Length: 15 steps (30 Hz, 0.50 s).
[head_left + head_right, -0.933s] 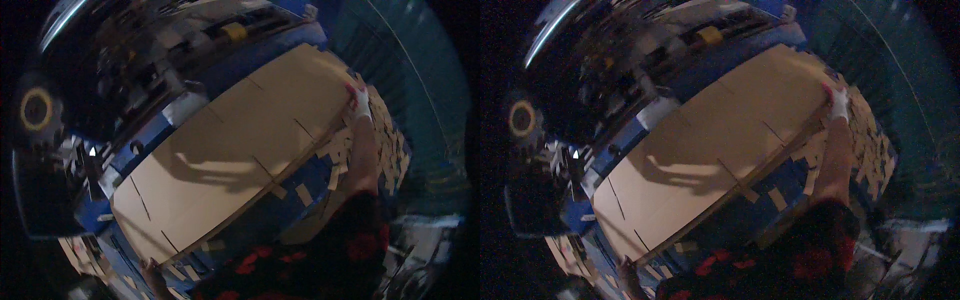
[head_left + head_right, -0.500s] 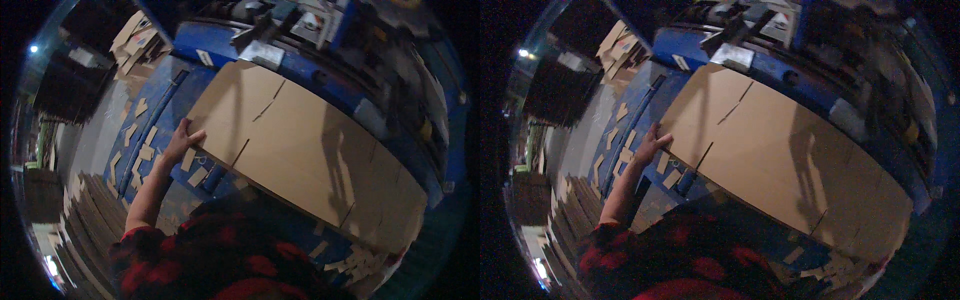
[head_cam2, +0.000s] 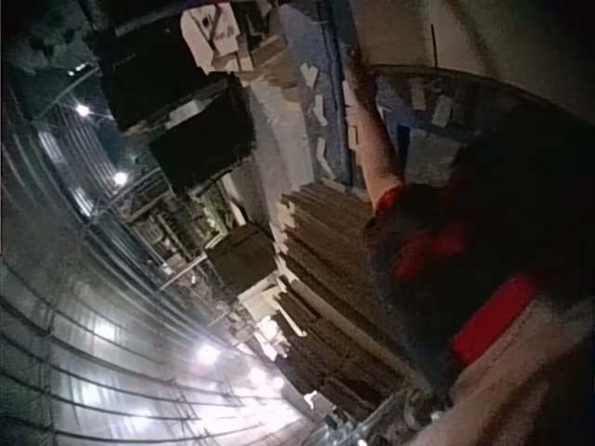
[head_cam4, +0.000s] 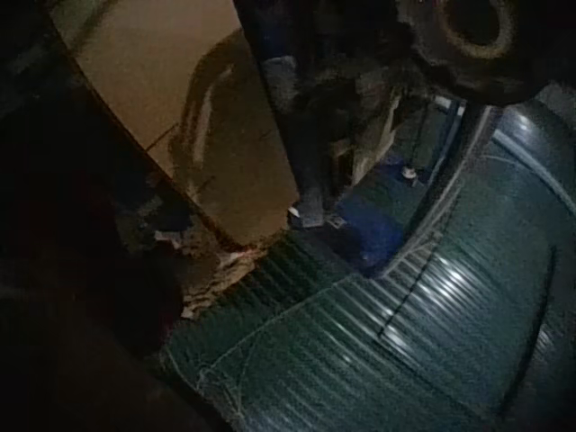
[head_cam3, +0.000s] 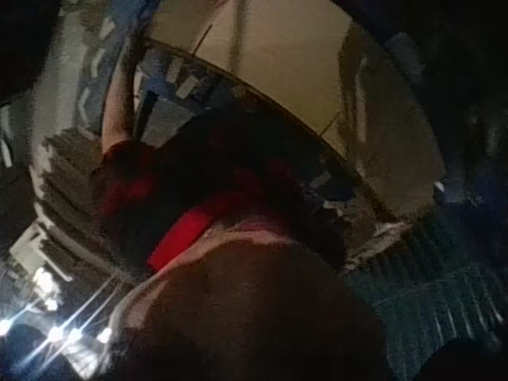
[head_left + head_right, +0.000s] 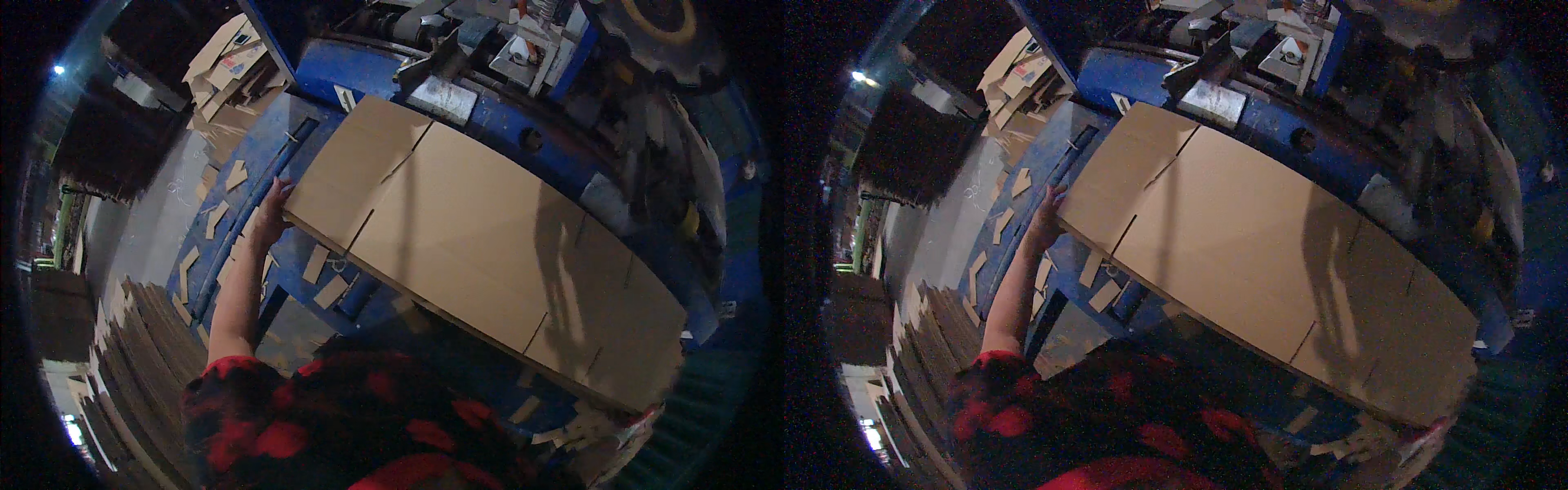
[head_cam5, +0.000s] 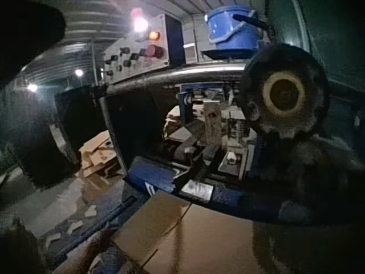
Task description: The person walks through a warehouse and begins assembling flat-packed cardboard boxes on a blue workbench. They fold the flaps and press the seams to form the box shape, repeating the process for multiple units.
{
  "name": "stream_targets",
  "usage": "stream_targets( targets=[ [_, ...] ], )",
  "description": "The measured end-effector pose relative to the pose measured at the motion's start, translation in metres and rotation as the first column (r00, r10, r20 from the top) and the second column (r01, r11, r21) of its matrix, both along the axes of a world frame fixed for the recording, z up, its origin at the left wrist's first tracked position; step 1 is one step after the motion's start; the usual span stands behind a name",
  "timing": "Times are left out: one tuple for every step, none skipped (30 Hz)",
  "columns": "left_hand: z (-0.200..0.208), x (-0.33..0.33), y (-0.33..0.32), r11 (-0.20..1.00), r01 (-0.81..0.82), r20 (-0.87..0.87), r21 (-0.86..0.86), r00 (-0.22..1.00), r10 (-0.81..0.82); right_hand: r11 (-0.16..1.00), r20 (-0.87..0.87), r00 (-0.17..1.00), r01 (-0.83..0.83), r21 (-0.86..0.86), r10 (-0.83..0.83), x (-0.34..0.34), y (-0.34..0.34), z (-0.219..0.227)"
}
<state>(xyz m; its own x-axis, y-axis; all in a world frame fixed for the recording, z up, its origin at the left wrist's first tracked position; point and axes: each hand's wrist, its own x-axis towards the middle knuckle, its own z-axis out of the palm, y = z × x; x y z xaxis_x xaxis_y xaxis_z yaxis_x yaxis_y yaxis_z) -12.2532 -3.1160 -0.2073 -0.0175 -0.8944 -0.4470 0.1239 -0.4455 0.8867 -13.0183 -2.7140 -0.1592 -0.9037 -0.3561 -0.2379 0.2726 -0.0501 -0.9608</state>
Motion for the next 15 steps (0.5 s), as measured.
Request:
stream_targets(
  targets=[
    [-0.007,-0.002,0.001,0.997,-0.063,-0.046,0.04,0.997,0.065,1.0,-0.001,1.0,0.008,-0.002,-0.008,0.002,0.001,0.002],
    [-0.013,-0.004,0.004,1.0,0.011,0.039,-0.008,0.999,-0.011,1.0,0.003,1.0,0.006,-0.006,-0.006,0.0,0.002,0.006],
    [-0.021,-0.009,0.005,0.994,0.093,0.12,-0.055,0.989,-0.086,1.0,0.001,1.0,0.005,-0.006,-0.005,0.002,0.002,0.007],
    [-0.026,-0.011,0.004,0.983,0.16,0.197,-0.088,0.97,-0.14,1.0,0.0,1.0,0.013,-0.013,-0.013,0.002,0.007,0.01],
    [-0.028,-0.008,0.0,0.988,0.141,0.218,-0.067,0.968,-0.124,1.0,0.004,1.0,0.013,-0.016,-0.013,0.005,0.007,0.01],
    [-0.033,-0.008,-0.003,0.99,0.132,0.232,-0.046,0.966,-0.117,1.0,-0.002,1.0,0.021,-0.016,-0.021,0.01,0.008,0.011],
    [-0.033,-0.004,-0.007,0.992,0.122,0.252,-0.028,0.961,-0.111,0.999,-0.001,1.0,0.027,-0.021,-0.027,0.011,0.007,0.012],
    [-0.035,-0.003,-0.009,0.994,0.111,0.251,-0.014,0.962,-0.104,0.999,-0.001,1.0,0.028,-0.024,-0.028,0.011,0.008,0.015],
    [-0.035,-0.002,-0.013,0.995,0.102,0.258,-0.001,0.961,-0.099,0.999,0.001,0.999,0.033,-0.029,-0.033,0.014,0.006,0.014],
    [-0.036,-0.002,-0.015,0.995,0.097,0.263,0.006,0.96,-0.095,0.999,0.003,0.999,0.032,-0.033,-0.032,0.015,0.004,0.013],
    [-0.037,0.0,-0.017,0.996,0.091,0.273,0.017,0.958,-0.092,0.999,0.006,0.999,0.038,-0.034,-0.038,0.016,0.006,0.015],
    [-0.035,0.0,-0.021,0.996,0.083,0.282,0.022,0.955,-0.086,0.999,0.017,0.999,0.036,-0.041,-0.035,0.017,0.003,0.012],
    [-0.032,0.002,-0.023,0.996,0.078,0.299,0.031,0.951,-0.084,0.998,0.026,0.999,0.04,-0.044,-0.039,0.02,0.001,0.011],
    [-0.031,0.003,-0.024,0.997,0.071,0.309,0.043,0.948,-0.081,0.998,0.035,0.998,0.048,-0.045,-0.047,0.023,-0.001,0.01],
    [-0.034,0.001,-0.032,0.996,0.077,0.308,0.046,0.947,-0.087,0.996,0.037,0.997,0.066,-0.054,-0.064,0.026,0.004,0.009]
  ],
)
